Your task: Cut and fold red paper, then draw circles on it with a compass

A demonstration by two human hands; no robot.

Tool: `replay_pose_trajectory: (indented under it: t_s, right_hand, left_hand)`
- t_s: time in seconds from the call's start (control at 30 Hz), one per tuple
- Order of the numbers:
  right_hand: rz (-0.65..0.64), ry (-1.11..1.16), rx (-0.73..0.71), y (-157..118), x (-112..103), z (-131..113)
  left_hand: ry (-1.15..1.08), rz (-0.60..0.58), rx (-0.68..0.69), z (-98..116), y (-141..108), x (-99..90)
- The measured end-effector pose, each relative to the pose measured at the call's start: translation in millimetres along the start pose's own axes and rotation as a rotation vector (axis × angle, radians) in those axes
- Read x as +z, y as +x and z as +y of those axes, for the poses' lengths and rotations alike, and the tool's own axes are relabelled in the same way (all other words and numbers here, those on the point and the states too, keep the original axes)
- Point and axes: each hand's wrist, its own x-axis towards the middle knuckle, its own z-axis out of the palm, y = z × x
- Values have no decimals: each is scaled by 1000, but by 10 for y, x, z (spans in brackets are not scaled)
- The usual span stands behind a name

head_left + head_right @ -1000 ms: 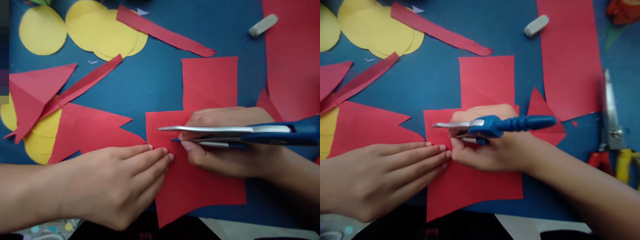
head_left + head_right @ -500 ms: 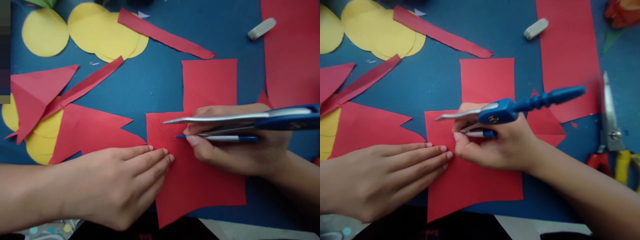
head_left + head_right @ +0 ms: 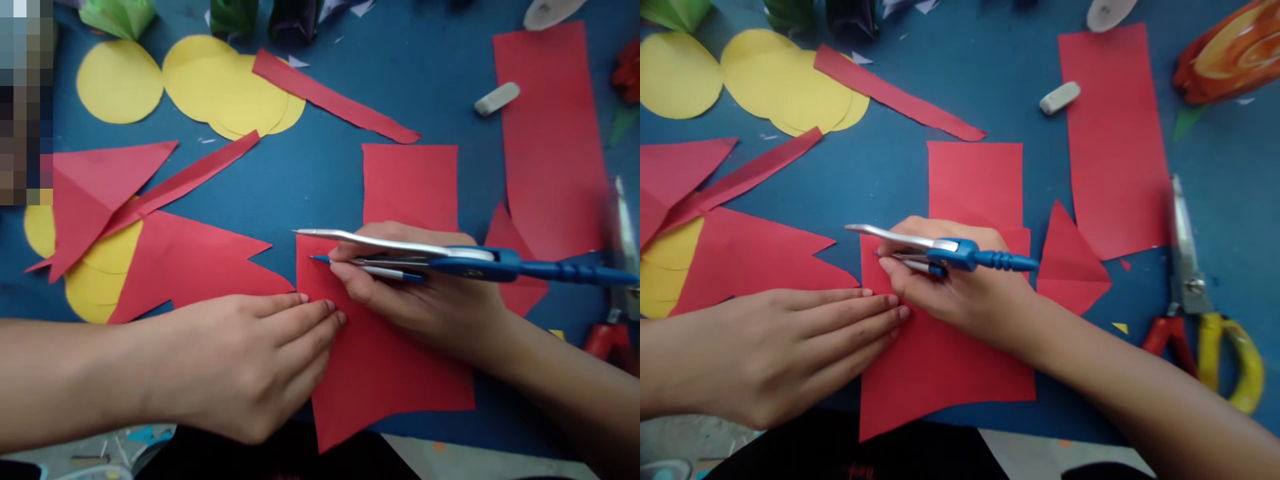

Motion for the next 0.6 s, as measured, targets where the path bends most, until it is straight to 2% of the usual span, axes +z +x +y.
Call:
replay_pose_trajectory:
  t_s: [0.37, 0.6]
  right_hand:
    - [-16, -115, -50, -7, 21, -13]
    - [-52, -86, -87, -5, 9, 3]
  left_hand:
    - [7, 27, -12, 5, 10, 21]
    - [11, 19, -3, -2, 3, 8]
